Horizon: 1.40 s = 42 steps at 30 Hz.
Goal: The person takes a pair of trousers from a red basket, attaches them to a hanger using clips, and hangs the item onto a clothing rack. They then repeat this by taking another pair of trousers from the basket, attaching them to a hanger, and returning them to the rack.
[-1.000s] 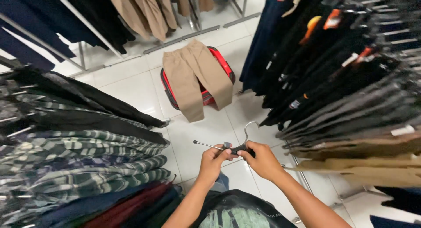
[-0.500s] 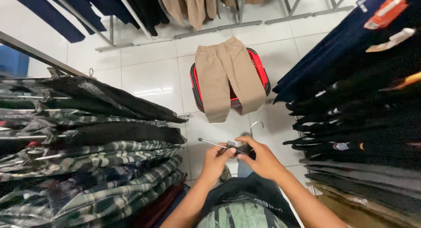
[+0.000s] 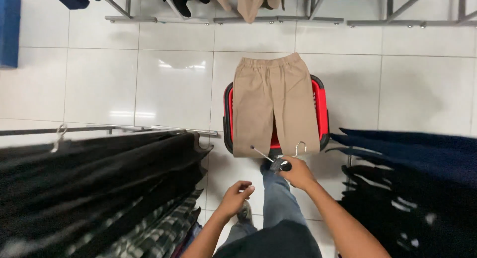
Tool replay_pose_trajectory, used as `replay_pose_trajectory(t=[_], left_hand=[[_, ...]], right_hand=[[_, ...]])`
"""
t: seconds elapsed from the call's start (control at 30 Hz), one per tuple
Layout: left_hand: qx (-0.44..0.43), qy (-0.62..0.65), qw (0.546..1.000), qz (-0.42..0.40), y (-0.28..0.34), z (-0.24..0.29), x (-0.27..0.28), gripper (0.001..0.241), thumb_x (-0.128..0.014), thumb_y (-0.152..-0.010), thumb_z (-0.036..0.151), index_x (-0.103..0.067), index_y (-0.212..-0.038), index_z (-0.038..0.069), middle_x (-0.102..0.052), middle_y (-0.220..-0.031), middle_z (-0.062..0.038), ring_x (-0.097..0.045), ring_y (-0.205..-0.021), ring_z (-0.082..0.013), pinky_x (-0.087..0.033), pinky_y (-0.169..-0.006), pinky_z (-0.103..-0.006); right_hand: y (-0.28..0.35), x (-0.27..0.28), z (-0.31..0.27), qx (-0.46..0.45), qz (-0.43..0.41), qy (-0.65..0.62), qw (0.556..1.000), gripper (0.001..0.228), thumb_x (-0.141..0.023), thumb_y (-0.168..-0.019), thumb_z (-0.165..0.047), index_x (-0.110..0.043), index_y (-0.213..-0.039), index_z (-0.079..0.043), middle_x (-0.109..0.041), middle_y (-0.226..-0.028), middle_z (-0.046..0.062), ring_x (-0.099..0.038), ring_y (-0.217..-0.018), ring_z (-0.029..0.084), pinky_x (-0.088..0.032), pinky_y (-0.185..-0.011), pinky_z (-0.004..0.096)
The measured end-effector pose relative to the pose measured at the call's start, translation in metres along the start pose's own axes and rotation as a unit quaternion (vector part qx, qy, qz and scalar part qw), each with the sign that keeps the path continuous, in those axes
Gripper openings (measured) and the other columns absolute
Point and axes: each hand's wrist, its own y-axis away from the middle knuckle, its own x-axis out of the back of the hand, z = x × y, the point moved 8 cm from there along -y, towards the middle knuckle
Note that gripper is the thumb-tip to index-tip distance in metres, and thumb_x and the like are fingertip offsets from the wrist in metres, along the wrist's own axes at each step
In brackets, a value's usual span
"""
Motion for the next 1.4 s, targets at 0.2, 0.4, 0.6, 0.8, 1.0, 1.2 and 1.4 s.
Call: replay_pose_trajectory(t=[0.2,0.4,0.6,0.8,1.0,1.2,1.4], left_hand=[[0.043,-0.033,0.998,0.041,-0.184,0.028,0.040,0.045,-0.071,-0.094,0.042,-0.075,-0.126,0.011,-0.079,-0.120,-0.005,-0.073,-0.102,-0.0214,-0.054,-0.092,-0.0347],[-0.114,-0.206,0.958,0.161,-0.378,0.137,0.112,0.051,-0.063,-0.100,0.051,-0.069,-0.131,0.011,-0.075,-0.131,-0.012,-0.070,-0.116,-0.0304,-0.053,-0.099,-0.0455],[-0.223,-0.222,0.923,0.220,-0.478,0.272,0.146,0.078,-0.061,-0.097,0.054,-0.040,-0.159,0.011,-0.050,-0.163,-0.016,-0.053,-0.144,-0.0402,-0.047,-0.110,-0.0566],[-0.216,-0.195,0.945,0.150,-0.536,0.273,0.153,0.085,-0.068,-0.085,0.014,-0.034,-0.164,0.017,-0.063,-0.136,-0.013,-0.070,-0.101,-0.0283,-0.055,-0.092,-0.0425],[-0.281,-0.189,0.933,0.123,-0.492,0.279,0.160,0.018,-0.074,-0.097,0.026,-0.069,-0.104,0.010,-0.065,-0.098,-0.004,-0.059,-0.087,-0.0202,-0.047,-0.075,-0.0347],[-0.326,-0.095,0.940,0.039,-0.375,0.289,0.128,0.032,-0.063,-0.105,0.028,-0.068,-0.126,0.005,-0.068,-0.118,-0.007,-0.065,-0.107,-0.0216,-0.054,-0.093,-0.0335],[-0.315,-0.013,0.949,0.031,-0.253,0.252,0.100,0.021,-0.070,-0.101,0.023,-0.072,-0.116,0.009,-0.074,-0.108,-0.005,-0.067,-0.097,-0.0192,-0.056,-0.082,-0.0323]], right_hand=[[-0.183,0.105,0.014,-0.116,0.057,-0.032,0.991,0.024,-0.074,-0.088,-0.022,-0.080,-0.110,-0.014,-0.078,-0.084,0.009,-0.071,-0.070,0.022,-0.052,-0.066,0.037],[-0.386,0.189,0.080,-0.002,0.285,0.037,0.958,0.046,-0.077,-0.090,-0.032,-0.076,-0.130,-0.010,-0.080,-0.112,0.017,-0.074,-0.106,0.035,-0.055,-0.090,0.042],[-0.452,0.227,0.050,0.005,0.285,0.024,0.958,0.039,-0.077,-0.096,-0.025,-0.075,-0.130,-0.007,-0.079,-0.110,0.014,-0.074,-0.083,0.026,-0.057,-0.070,0.036],[-0.476,0.227,0.060,-0.047,0.211,-0.010,0.976,0.025,-0.077,-0.100,-0.027,-0.078,-0.117,-0.009,-0.076,-0.107,0.006,-0.074,-0.074,0.020,-0.060,-0.061,0.032],[-0.439,0.238,0.065,0.097,0.281,-0.004,0.955,0.021,-0.076,-0.097,-0.009,-0.082,-0.117,-0.007,-0.078,-0.107,0.003,-0.069,-0.097,0.015,-0.056,-0.085,0.031],[-0.348,0.239,0.098,0.013,0.267,-0.125,0.955,0.016,-0.086,-0.104,-0.014,-0.070,-0.100,-0.013,-0.065,-0.088,-0.002,-0.059,-0.082,0.009,-0.052,-0.073,0.027],[-0.210,0.234,0.075,-0.006,0.279,-0.131,0.951,0.016,-0.080,-0.101,-0.007,-0.072,-0.115,-0.008,-0.070,-0.102,0.007,-0.065,-0.086,0.017,-0.055,-0.078,0.032]])
